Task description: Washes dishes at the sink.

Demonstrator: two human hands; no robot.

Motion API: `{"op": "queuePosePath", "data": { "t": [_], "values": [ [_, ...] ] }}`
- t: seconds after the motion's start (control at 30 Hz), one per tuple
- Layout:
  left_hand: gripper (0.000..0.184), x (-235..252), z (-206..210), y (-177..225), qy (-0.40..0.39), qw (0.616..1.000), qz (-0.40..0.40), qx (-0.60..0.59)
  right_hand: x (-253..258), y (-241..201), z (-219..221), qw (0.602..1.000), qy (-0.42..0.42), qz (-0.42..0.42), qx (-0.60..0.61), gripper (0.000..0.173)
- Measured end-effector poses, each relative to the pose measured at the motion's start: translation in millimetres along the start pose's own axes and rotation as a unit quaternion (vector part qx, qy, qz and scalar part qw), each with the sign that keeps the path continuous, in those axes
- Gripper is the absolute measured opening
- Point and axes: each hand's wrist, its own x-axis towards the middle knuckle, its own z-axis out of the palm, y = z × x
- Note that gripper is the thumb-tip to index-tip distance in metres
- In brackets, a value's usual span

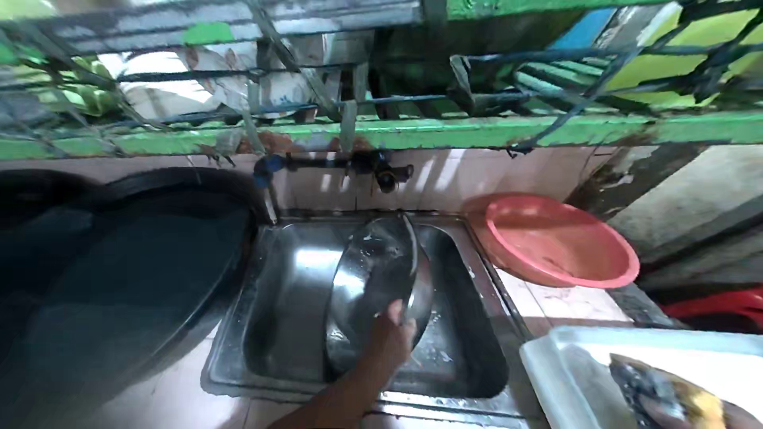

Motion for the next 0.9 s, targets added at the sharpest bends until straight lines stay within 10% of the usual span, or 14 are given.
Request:
{"op": "queuePosePath", "data": {
  "t": [0.2, 0.47, 0.73, 0.9],
  "values": [
    [0.035, -9, -90, -9, 0.179, 0.977, 0.029, -0.109, 11, -123, 62, 0.957, 0.006, -0.288, 0.039, 0.06],
    [0.039, 23, -135, -74, 0.222, 0.945, -0.009, -0.241, 10, -213, 235, 0.907, -0.086, -0.413, -0.005, 0.044],
    [0.043, 50, -158, -137, 0.265, 0.941, -0.03, -0.208, 121, -156, 296, 0.994, -0.101, 0.036, -0.032, 0.053],
    [0.049, 58, -163, -168, 0.283, 0.947, -0.057, -0.142, -14, -151, 326, 0.936, -0.157, -0.301, -0.093, 0.047]
  ]
}}
